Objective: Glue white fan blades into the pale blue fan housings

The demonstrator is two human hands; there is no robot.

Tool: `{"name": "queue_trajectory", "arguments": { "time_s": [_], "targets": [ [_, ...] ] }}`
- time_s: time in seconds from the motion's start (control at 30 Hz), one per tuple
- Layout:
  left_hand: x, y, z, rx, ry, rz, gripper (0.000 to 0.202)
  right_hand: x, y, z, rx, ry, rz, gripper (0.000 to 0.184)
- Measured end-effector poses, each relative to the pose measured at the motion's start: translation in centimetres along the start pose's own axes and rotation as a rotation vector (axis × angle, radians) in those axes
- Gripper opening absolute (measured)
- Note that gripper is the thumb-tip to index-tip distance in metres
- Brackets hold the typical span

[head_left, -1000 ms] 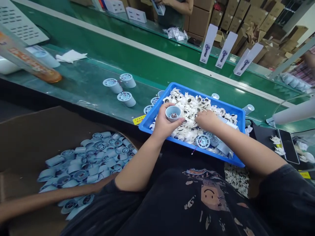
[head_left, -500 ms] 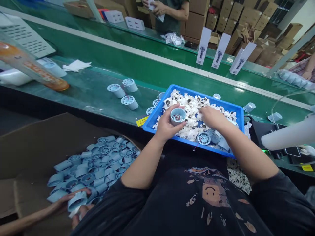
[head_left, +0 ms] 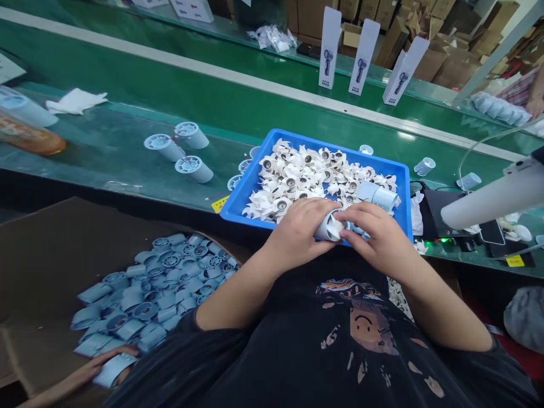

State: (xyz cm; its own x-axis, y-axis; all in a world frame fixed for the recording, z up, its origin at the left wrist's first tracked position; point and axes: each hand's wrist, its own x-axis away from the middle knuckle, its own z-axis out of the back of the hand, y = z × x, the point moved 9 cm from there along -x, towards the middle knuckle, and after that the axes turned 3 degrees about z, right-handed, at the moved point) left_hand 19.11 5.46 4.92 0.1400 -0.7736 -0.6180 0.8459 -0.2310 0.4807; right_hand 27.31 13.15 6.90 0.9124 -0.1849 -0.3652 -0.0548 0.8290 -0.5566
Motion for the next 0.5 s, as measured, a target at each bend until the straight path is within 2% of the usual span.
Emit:
{"name": "queue_trajectory", "arguments": {
  "time_s": [0.1,0.27,0.4,0.5],
  "targets": [
    [0.3,1.3,-0.3,-0.046,0.009,-0.078,0.037,-0.1,-1.6,0.2,0.209,0.017,0.103,0.014],
    [0.8,2.3,-0.2,-0.094,0.105,-0.057,0.038,-0.4,-1.7,-0.3,0.173,0.029,0.118,0.013],
    [0.9,1.3,-0.4,-0.083,0.115,0.01,0.039,0.2,-0.6,0.8,0.143,0.1,0.064,0.015],
    [1.0,-0.4,-0.7,-0.05,0.102,0.102,0.042,1.2,-0.4,1.5,0.05,0.117,0.085,0.032]
  ]
}}
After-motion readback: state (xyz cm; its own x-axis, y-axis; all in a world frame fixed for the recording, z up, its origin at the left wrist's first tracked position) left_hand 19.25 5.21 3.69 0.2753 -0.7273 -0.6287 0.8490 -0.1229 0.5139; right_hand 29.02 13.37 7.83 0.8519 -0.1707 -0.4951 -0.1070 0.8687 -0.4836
